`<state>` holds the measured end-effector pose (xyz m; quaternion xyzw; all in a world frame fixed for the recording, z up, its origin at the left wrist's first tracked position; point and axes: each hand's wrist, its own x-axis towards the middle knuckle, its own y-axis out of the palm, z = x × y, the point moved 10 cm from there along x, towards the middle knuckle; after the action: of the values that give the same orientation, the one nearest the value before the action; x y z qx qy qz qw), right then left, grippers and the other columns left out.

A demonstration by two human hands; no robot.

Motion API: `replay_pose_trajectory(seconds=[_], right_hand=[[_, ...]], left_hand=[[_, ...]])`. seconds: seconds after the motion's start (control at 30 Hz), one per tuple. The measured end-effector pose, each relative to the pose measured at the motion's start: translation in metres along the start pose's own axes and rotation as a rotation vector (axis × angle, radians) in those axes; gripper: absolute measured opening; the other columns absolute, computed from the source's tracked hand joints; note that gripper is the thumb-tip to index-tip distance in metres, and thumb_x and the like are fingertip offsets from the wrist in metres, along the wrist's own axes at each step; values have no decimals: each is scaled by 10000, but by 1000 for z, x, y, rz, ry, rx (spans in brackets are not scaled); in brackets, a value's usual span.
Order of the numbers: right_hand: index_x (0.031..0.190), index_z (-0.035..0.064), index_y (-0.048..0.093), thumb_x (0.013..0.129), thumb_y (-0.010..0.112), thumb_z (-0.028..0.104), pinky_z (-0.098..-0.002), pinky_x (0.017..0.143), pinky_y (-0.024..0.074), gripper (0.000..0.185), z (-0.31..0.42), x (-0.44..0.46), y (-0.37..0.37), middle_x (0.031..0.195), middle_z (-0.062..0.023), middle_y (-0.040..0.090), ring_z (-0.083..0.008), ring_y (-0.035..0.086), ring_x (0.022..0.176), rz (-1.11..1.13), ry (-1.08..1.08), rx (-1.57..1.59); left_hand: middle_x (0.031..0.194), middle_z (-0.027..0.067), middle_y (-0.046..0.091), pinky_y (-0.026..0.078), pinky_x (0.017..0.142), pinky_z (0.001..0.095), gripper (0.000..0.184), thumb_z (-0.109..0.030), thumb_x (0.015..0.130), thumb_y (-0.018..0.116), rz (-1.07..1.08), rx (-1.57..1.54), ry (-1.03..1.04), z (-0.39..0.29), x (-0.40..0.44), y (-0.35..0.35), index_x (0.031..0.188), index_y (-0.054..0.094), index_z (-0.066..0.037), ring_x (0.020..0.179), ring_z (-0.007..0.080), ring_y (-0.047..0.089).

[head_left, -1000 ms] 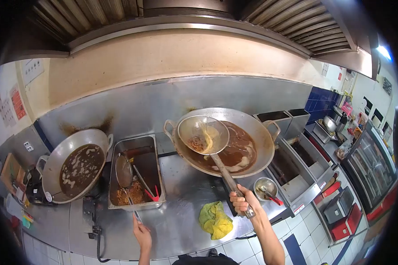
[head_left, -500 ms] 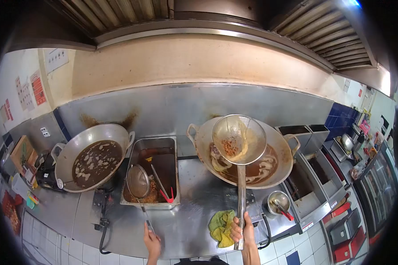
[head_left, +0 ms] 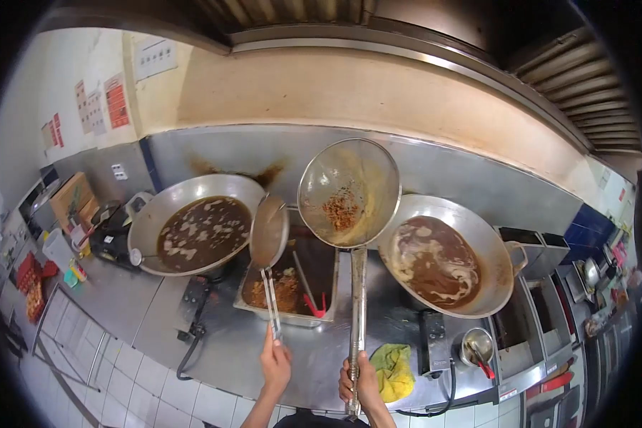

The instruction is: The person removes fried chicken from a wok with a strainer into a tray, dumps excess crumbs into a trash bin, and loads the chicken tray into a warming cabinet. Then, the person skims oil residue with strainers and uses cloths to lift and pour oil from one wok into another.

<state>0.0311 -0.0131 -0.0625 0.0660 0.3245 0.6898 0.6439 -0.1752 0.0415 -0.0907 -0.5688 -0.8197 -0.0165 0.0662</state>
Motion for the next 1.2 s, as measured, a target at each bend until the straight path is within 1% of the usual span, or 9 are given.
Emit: replay_pose_trajectory(seconds=[0.2,0.27,0.37,0.7,0.77,0.87,0.97,1.07,1.2], right_hand=[[787,44,445,1015,267,498,-298,346,383,538,-54,30,-1,515,-38,402,-158,433,355,-30,-82,-375],[791,41,447,1013,273,502,-296,343,379,540,-67,30,-12,511,-35,394,-157,429,352,-40,-71,-411],[787,39,455,1013,278,499,-299,342,377,543,-84,22,-24,509,-37,400,-159,427,350,-71,7,-389],[749,35,472,1013,296,485,-295,341,375,551,-105,14,-26,511,-30,418,-151,439,349,-156,24,-508],[751,35,471,1013,298,484,-291,340,374,548,-108,14,-29,510,-28,420,-146,437,348,-164,46,-495],[752,36,470,1013,303,483,-285,339,372,544,-104,16,-27,509,-26,428,-138,435,347,-177,42,-499],[749,37,469,1013,311,478,-283,340,371,538,-94,3,-23,509,-28,441,-132,435,348,-174,33,-530],[753,35,471,1013,329,463,-287,344,373,521,-94,5,-31,515,-32,451,-128,439,354,-205,18,-513],[769,28,484,1015,348,436,-288,346,380,496,-88,2,-32,521,-29,445,-132,449,358,-243,-10,-638]], left_hand=[[597,2,461,399,494,259,468,-161,1012,364,122,-69,33,7,1,22,1461,315,-38,514,84,446],[605,9,462,416,501,266,452,-149,1009,364,324,3,-101,35,-3,44,1452,346,-59,526,93,474],[617,21,485,433,507,281,440,-128,1003,364,200,82,-59,64,28,36,1438,378,-70,532,105,501],[638,77,534,454,518,335,457,-101,977,371,143,249,-34,96,22,13,1431,377,-49,531,131,519],[634,93,515,457,529,355,453,-95,971,370,118,63,-215,95,18,11,1420,389,-34,516,146,507],[635,85,501,451,516,353,453,-92,969,377,207,133,5,96,4,24,1418,390,-32,501,148,491],[632,73,489,448,511,347,454,-99,972,379,155,335,-93,94,27,23,1421,387,-34,501,143,487],[610,55,490,436,497,323,459,-108,976,376,110,68,-160,82,28,25,1431,378,-45,496,131,484],[582,30,466,427,486,307,464,-112,981,367,225,233,-87,78,12,33,1442,367,-60,491,118,478]])
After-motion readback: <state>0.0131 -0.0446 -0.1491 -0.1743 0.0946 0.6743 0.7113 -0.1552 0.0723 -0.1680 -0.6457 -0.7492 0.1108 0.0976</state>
